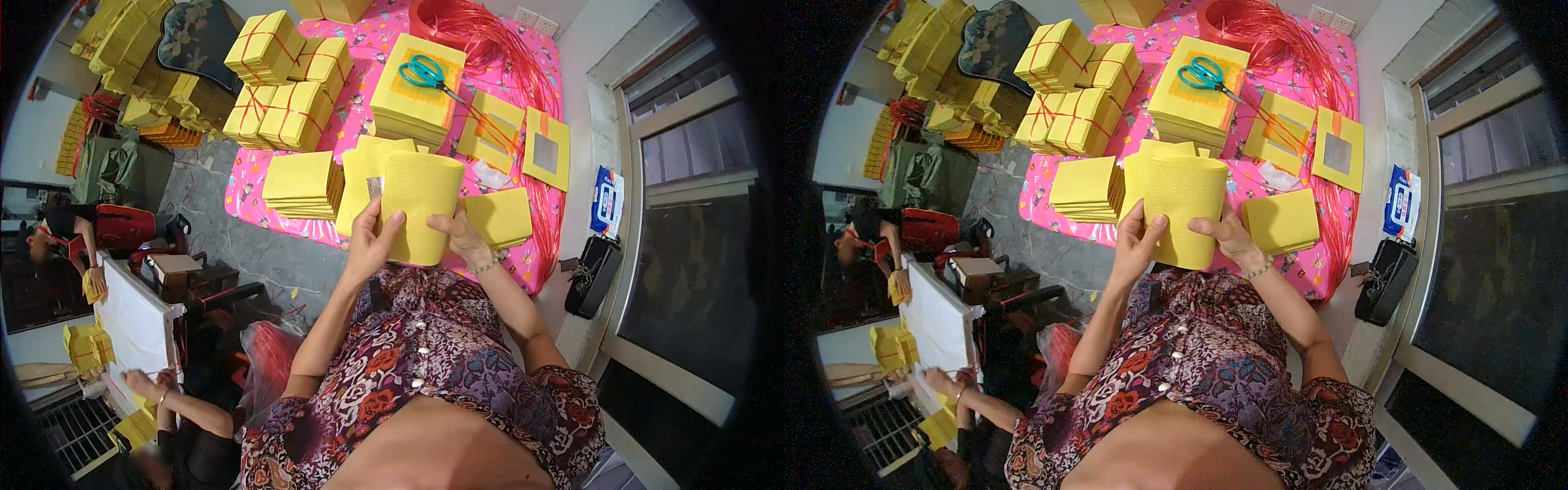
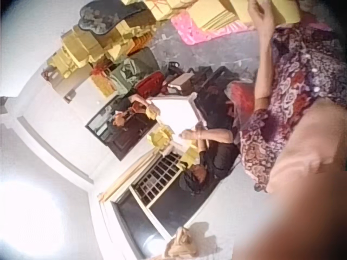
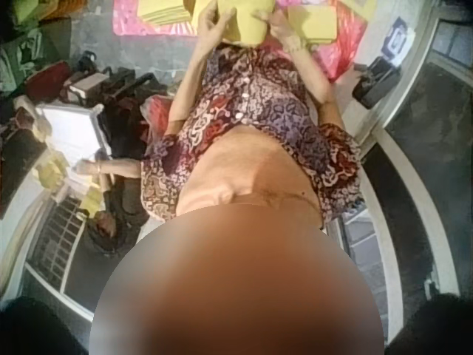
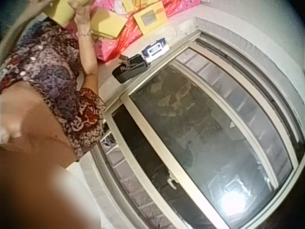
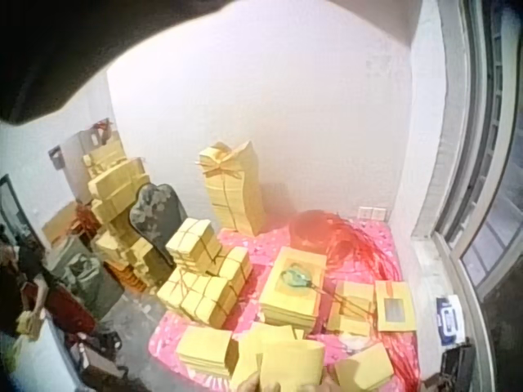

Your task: Stacking sheets of yellow paper and bundling them together with red string.

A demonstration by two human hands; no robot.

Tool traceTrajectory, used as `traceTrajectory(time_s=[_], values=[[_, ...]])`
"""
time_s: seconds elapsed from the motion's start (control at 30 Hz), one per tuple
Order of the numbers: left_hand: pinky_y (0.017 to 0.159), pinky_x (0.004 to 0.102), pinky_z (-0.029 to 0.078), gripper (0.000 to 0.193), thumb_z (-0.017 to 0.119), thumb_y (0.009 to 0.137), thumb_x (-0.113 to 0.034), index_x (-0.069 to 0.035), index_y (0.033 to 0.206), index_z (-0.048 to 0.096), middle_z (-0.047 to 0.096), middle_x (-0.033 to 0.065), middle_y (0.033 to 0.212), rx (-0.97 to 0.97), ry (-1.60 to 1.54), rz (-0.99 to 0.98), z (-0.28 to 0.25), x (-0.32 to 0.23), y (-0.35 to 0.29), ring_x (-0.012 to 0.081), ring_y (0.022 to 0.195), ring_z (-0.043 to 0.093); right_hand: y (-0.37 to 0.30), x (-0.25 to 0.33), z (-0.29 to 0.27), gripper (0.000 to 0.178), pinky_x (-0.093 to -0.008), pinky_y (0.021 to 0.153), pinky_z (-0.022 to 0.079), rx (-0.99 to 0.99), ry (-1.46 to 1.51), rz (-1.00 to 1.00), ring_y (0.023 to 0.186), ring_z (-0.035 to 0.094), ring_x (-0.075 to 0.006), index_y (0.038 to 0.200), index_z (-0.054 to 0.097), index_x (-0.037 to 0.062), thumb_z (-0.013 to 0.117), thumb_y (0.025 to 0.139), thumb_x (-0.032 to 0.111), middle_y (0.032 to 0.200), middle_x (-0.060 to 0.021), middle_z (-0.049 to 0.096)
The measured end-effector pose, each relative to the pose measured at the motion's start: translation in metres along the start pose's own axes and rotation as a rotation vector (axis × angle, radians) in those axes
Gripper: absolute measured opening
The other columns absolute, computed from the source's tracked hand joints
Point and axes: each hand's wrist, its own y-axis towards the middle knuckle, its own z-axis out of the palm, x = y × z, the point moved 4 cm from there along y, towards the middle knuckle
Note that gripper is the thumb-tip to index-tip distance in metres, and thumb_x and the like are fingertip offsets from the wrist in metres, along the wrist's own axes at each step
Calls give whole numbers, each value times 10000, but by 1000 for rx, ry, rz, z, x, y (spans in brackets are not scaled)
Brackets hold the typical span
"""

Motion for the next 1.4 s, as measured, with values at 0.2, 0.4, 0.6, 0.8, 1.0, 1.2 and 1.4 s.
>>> traceTrajectory(time_s=[0.2, 0.4, 0.6, 0.8, 1.0, 1.2, 1.4], values=[[962, 333, 376, 310, 527, 917, -93, 6, 1197, 438, 515, 135, 1189, -194, 441, 368, 0, 1, 7, 199, 1113, 483, -3, 19, 11, 669, -336, 936, 434, -50, -199, -199, 1092, 536, -194, 1284, 435, 3, 742, 724, 201, 1169, -102, 567], [952, 330, 379, 368, 525, 914, -82, -12, 1239, 367, 519, 131, 1182, -107, -8, 199, 0, 17, 8, 192, 1108, 492, -1, 17, 5, 661, -337, 895, 472, -39, -382, -237, 1056, 566, -199, 1278, 431, -7, 752, 733, 185, 1149, -112, 583], [851, 259, 420, 239, 531, 914, -62, -9, 1136, 459, 549, 57, 1041, -32, 42, 98, -16, 32, 11, 105, 970, 510, 4, 3, -5, 661, -339, 885, 486, -47, -595, -265, 1046, 582, -201, 1257, 439, -13, 777, 732, 205, 1151, -123, 583], [818, 243, 420, 235, 506, 926, -47, -16, 1147, 433, 525, 45, 1020, -113, -11, 199, -27, 61, 14, 94, 944, 493, 19, -19, -19, 663, -338, 940, 429, -111, -640, -304, 1127, 509, -205, 1274, 407, 27, 773, 751, 204, 1191, -108, 527], [946, 279, 363, 338, 470, 948, -91, -14, 1252, 347, 465, 84, 1169, -155, 10, 249, -25, 79, 11, 141, 1082, 444, 21, -33, -20, 574, -324, 928, 432, -73, -586, -267, 1114, 503, -186, 1256, 415, 35, 733, 790, 144, 1171, -97, 525], [954, 280, 355, 369, 451, 965, -153, -7, 1284, 335, 466, 94, 1196, -155, 13, 240, -26, 78, 14, 150, 1107, 434, 20, -30, -16, 537, -326, 904, 448, -81, -636, -297, 1085, 520, -187, 1217, 426, 33, 735, 795, 155, 1134, -93, 531], [869, 255, 400, 326, 492, 955, -156, -6, 1228, 397, 515, 64, 1100, -143, -28, 245, -28, 79, 16, 124, 1006, 477, 19, -28, -17, 540, -325, 891, 456, -65, -729, -270, 1069, 535, -187, 1217, 433, 18, 733, 800, 183, 1129, -103, 537]])
